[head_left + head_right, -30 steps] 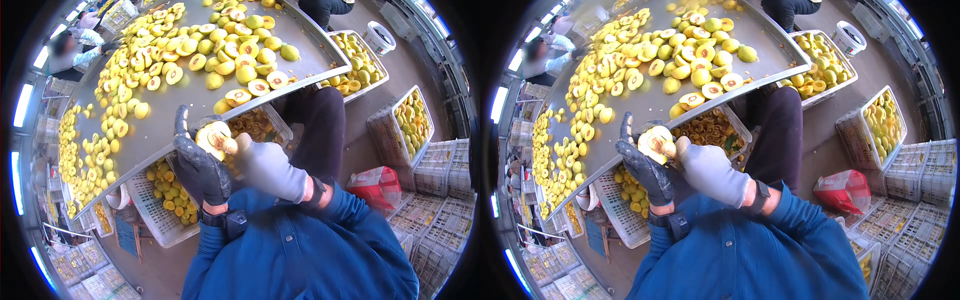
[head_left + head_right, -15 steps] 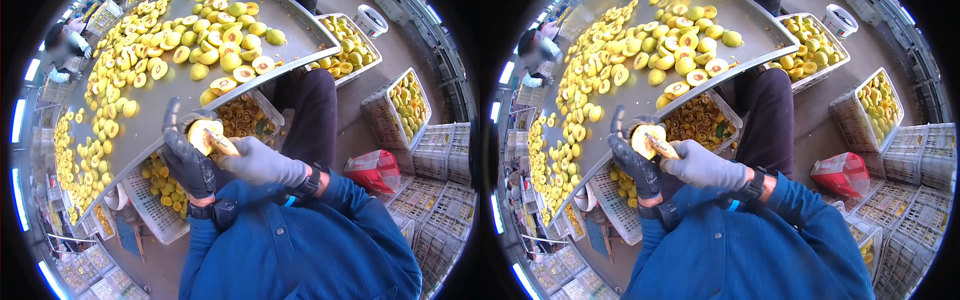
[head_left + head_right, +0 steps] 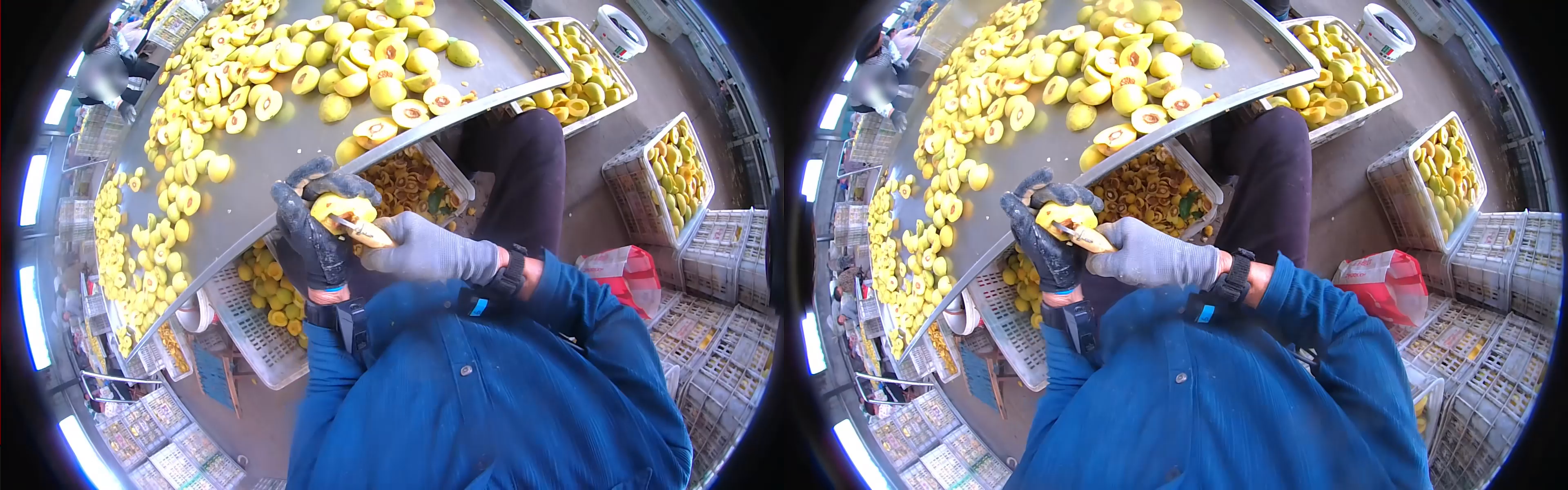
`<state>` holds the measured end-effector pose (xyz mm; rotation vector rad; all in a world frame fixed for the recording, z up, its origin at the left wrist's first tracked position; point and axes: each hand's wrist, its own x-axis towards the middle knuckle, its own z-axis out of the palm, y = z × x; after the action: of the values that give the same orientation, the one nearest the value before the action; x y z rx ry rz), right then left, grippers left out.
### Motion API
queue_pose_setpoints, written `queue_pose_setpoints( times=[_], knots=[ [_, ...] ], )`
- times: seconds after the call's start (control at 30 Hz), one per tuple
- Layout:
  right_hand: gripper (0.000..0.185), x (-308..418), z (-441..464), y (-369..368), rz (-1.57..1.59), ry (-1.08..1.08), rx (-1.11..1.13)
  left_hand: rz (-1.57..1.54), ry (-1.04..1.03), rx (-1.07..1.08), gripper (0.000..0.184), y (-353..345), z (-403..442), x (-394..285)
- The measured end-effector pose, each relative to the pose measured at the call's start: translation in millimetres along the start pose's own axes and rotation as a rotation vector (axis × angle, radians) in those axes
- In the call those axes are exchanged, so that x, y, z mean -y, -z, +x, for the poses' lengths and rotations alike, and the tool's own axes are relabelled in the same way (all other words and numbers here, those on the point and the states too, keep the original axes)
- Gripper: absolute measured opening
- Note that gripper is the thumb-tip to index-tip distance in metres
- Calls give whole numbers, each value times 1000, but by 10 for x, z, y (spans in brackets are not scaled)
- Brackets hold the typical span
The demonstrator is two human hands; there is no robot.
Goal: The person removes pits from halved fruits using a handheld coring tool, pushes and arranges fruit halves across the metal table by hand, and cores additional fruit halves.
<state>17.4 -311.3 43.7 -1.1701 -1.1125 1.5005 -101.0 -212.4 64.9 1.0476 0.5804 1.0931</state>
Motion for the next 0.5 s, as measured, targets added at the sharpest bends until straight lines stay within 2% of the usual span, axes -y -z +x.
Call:
queue_pose_setpoints(
  times=[0.1, 0.13, 0.2, 0.23, 0.27, 0.3, 0.33, 0.37, 0.4, 0.5],
  knots=[
    [24, -38, 46, -30, -26, 122, -84, -37, -38, -52, 56, -134, -32, 51],
    [23, -42, 65, -24, -207, 171, -132, 106, -44, -109, 55, -143, -63, 59],
    [21, -34, 114, 15, -574, 269, -225, 93, -48, -121, 57, -142, -41, 82],
    [20, -18, 134, 34, -393, 191, -111, 87, -53, -128, 58, -133, -14, 94],
    [20, 2, 141, 50, -210, 111, 2, -202, 18, -73, 58, -44, 21, 116],
    [20, 27, 147, 66, -27, 29, 116, -208, 35, -18, 59, 18, 48, 135],
    [23, 96, 163, 96, -29, -114, 180, -213, 51, 33, 59, 59, 63, 131],
    [23, 83, 180, 111, 26, -135, 198, -217, 67, 84, 59, 82, 69, 120],
    [23, 63, 210, 131, 78, -153, 217, -234, 105, 38, 61, 76, 55, 101],
    [19, -188, 376, 105, 82, -95, 178, 93, 44, -227, 62, 100, 41, 104]
  ],
)
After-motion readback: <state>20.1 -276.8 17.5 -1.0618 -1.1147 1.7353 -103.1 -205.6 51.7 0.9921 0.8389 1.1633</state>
